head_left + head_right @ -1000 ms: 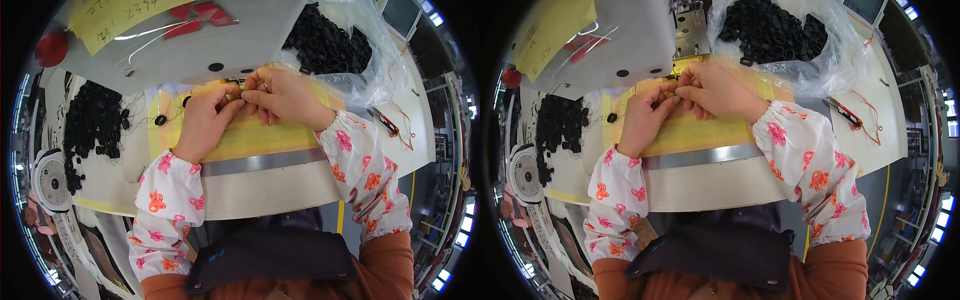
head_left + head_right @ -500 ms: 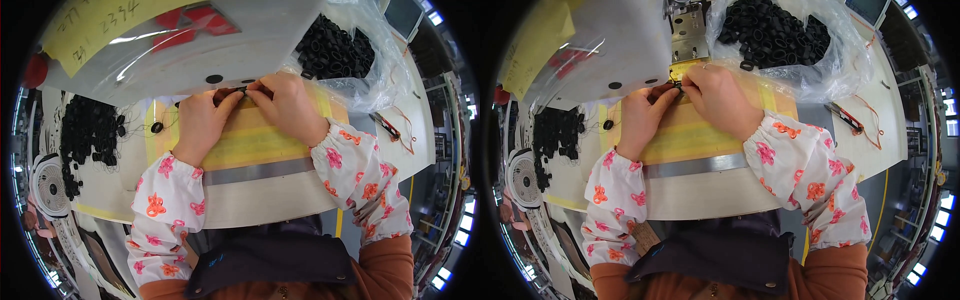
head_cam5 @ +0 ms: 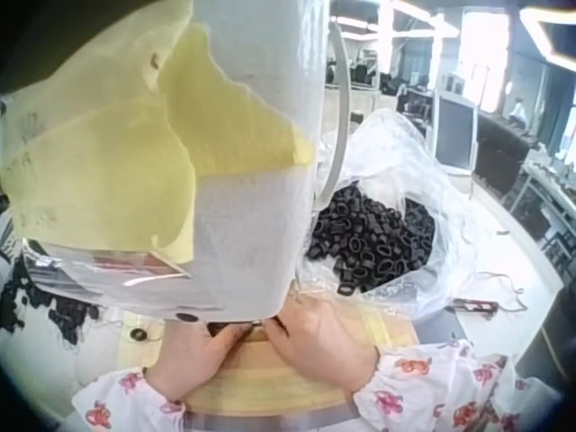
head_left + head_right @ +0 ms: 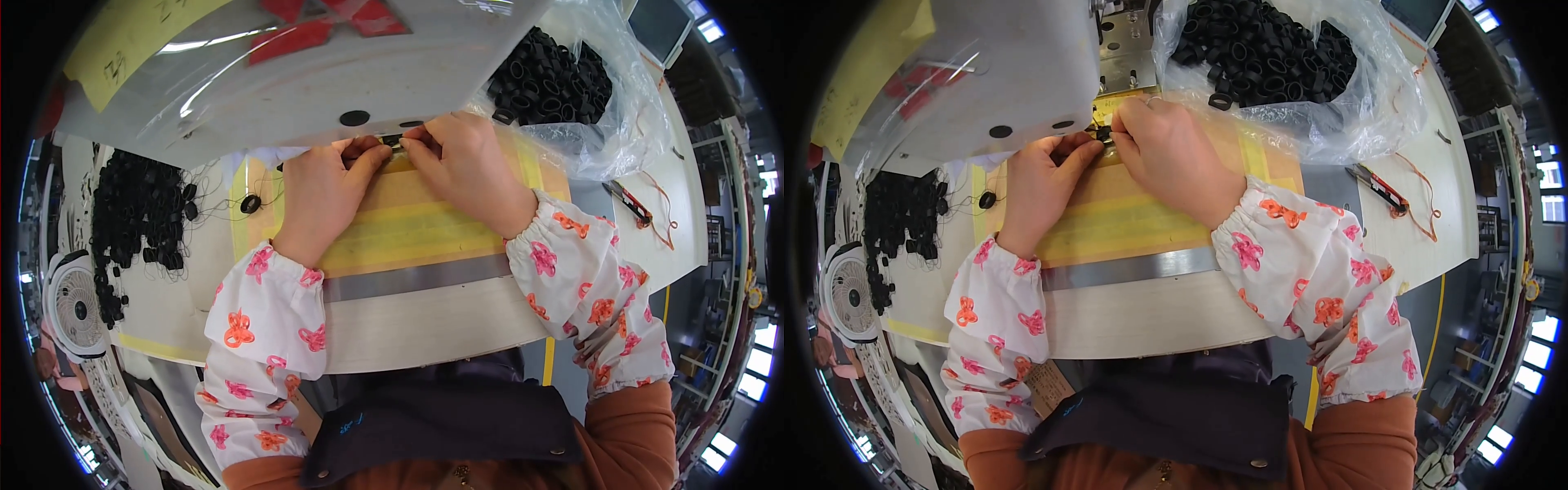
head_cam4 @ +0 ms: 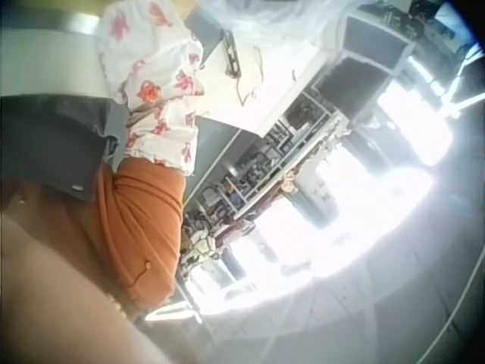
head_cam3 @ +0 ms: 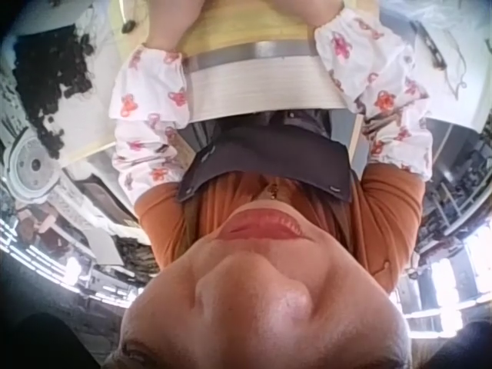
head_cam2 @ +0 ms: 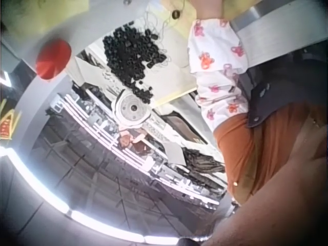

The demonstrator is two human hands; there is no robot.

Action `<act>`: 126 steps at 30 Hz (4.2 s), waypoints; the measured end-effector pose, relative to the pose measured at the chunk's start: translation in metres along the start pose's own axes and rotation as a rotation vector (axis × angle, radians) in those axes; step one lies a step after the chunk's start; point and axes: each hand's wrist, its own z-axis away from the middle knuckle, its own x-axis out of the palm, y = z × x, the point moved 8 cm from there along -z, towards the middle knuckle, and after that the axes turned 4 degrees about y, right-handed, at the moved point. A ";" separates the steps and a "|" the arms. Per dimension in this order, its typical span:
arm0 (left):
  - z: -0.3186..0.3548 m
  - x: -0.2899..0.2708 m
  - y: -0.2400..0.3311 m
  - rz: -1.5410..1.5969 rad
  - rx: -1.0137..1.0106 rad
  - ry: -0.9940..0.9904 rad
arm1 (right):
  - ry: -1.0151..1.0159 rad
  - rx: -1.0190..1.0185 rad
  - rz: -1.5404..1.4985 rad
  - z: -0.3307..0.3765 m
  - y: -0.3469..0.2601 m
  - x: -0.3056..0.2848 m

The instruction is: The recorder is assembling small black components and metal rings onto a yellow strap at a workstation.

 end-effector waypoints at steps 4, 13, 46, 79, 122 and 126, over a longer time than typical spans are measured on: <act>0.000 -0.001 -0.006 0.116 -0.058 -0.031 | -0.029 -0.025 0.041 0.002 0.001 0.002; -0.001 0.004 -0.005 0.051 -0.122 -0.103 | -0.017 -0.042 0.091 0.005 0.001 0.003; -0.007 0.005 -0.011 0.052 -0.030 -0.045 | -0.004 -0.017 0.196 0.000 -0.003 0.005; 0.043 -0.093 -0.051 -0.137 0.049 0.321 | -0.227 -0.080 0.624 -0.006 0.025 -0.053; 0.021 0.015 0.026 0.342 0.215 -0.293 | -0.613 0.623 -0.687 0.019 0.015 0.022; 0.017 0.024 0.016 0.441 0.156 -0.350 | -0.611 0.625 -0.684 0.016 0.014 0.023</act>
